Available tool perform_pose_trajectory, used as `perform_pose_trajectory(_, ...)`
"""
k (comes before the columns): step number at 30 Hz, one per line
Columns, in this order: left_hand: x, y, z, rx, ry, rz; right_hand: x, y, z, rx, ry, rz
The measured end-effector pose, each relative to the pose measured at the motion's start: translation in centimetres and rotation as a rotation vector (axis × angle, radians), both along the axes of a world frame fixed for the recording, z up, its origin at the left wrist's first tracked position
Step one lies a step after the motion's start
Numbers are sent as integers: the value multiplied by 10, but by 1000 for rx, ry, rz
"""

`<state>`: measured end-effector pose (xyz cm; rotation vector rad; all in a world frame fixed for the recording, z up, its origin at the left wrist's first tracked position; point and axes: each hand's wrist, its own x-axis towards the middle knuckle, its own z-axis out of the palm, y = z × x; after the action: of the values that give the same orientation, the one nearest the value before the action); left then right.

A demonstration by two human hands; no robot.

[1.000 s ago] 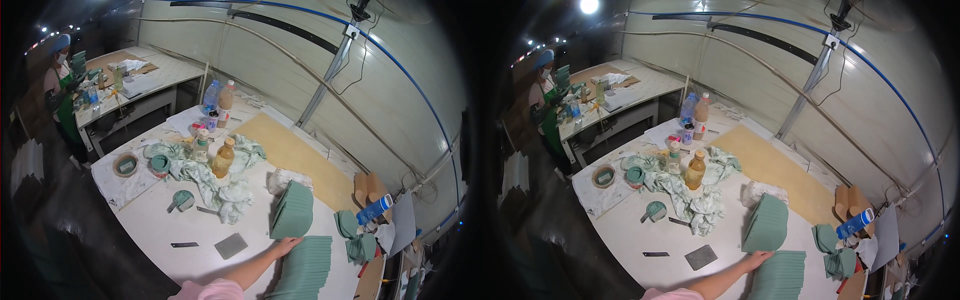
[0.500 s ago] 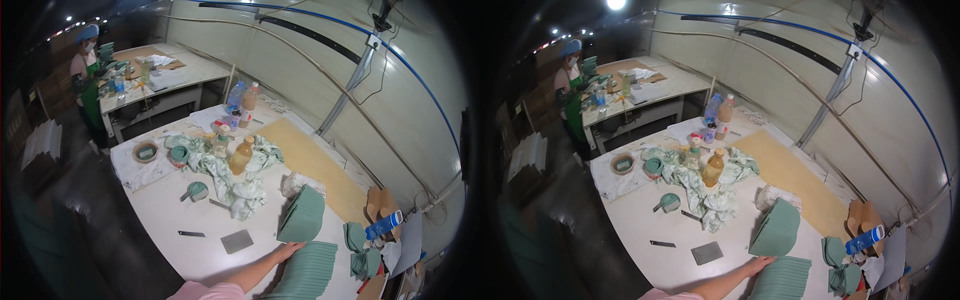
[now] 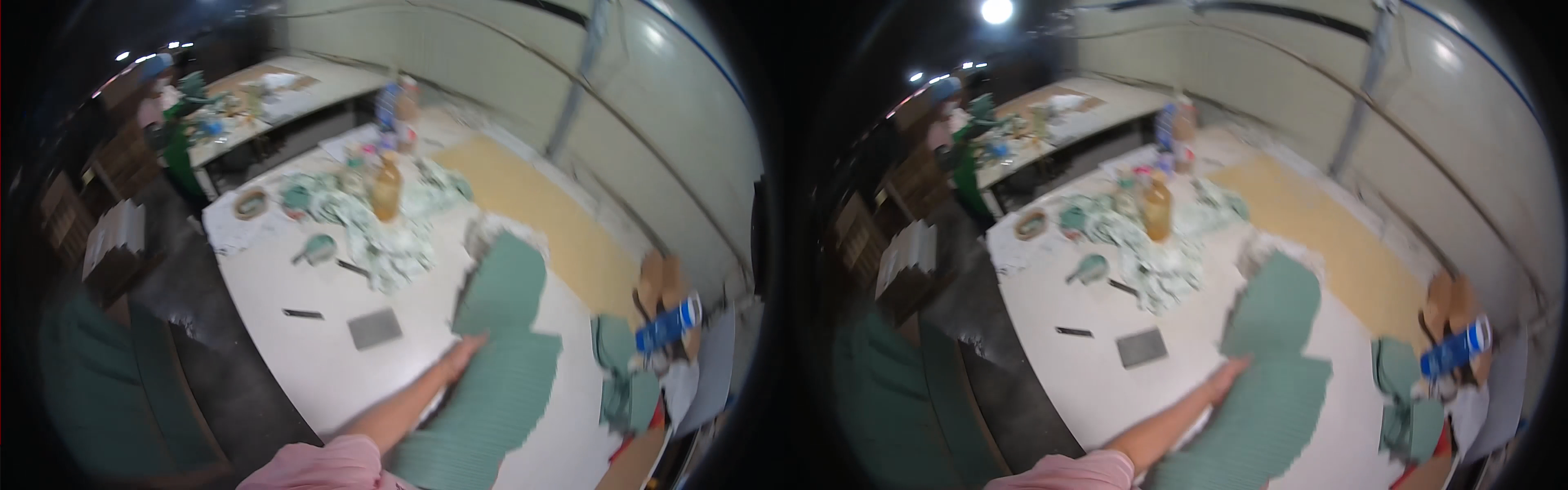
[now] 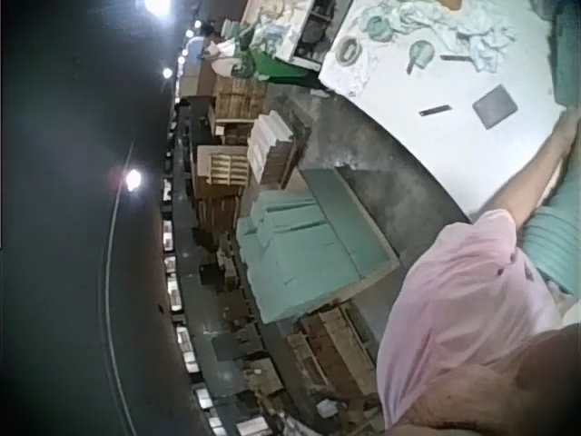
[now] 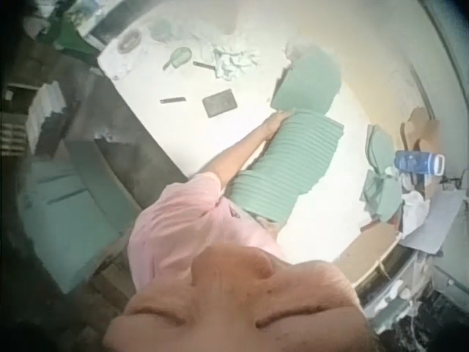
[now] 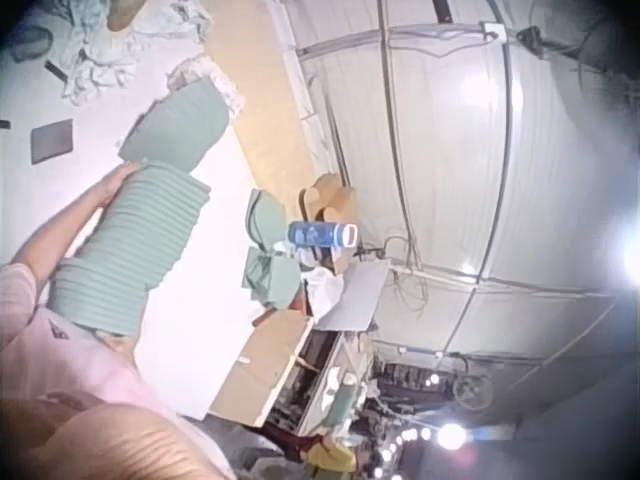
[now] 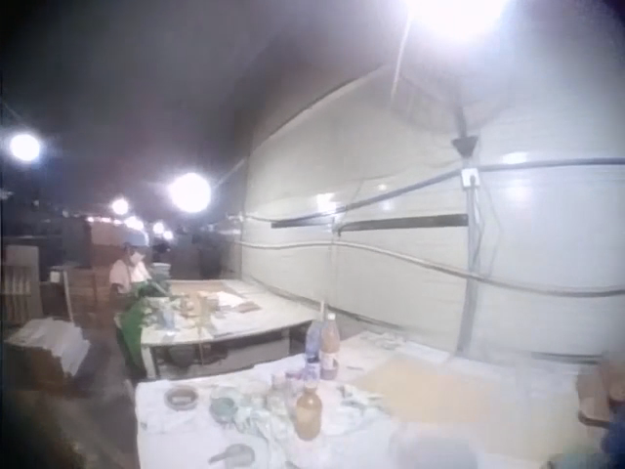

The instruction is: The person scrapes the edges of a stack of foam pads with a metal blade, wipes them with a cloth, rearranges and aligns the pads into a curved stack by hand, and wipes them down again.

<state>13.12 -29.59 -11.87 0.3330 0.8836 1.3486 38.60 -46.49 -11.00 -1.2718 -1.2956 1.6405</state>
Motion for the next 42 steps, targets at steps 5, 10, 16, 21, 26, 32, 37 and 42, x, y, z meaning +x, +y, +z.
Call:
perform_pose_trajectory(5, -43, 4, -60, -109, 318, 244, -26, -4, 39, 210, -112, -28)
perform_pose_trajectory(10, -76, -15, 40, -18, 481, 313, -14, -7, 25, 371, 68, 63)
perform_pose_trajectory(16, -53, -28, 135, -111, 693, 109, -46, -37, -8, 151, 666, 29)
perform_pose_trajectory(21, 2, 3, 160, -161, 1133, -94, -37, -39, -9, -110, 858, 54)
perform_pose_trajectory(26, 41, 39, 153, -133, 1639, -287, -16, -25, -2, 256, 578, -92)
perform_pose_trajectory(32, 39, 48, 144, -71, 1728, -243, -3, -25, 7, 304, 315, -179)
perform_pose_trajectory(37, 29, 55, 142, -1, 1630, -271, 4, -20, 28, 474, 31, -258)
perform_pose_trajectory(42, 13, 59, 131, 58, 1749, -279, 13, -28, 65, 590, -226, -245)
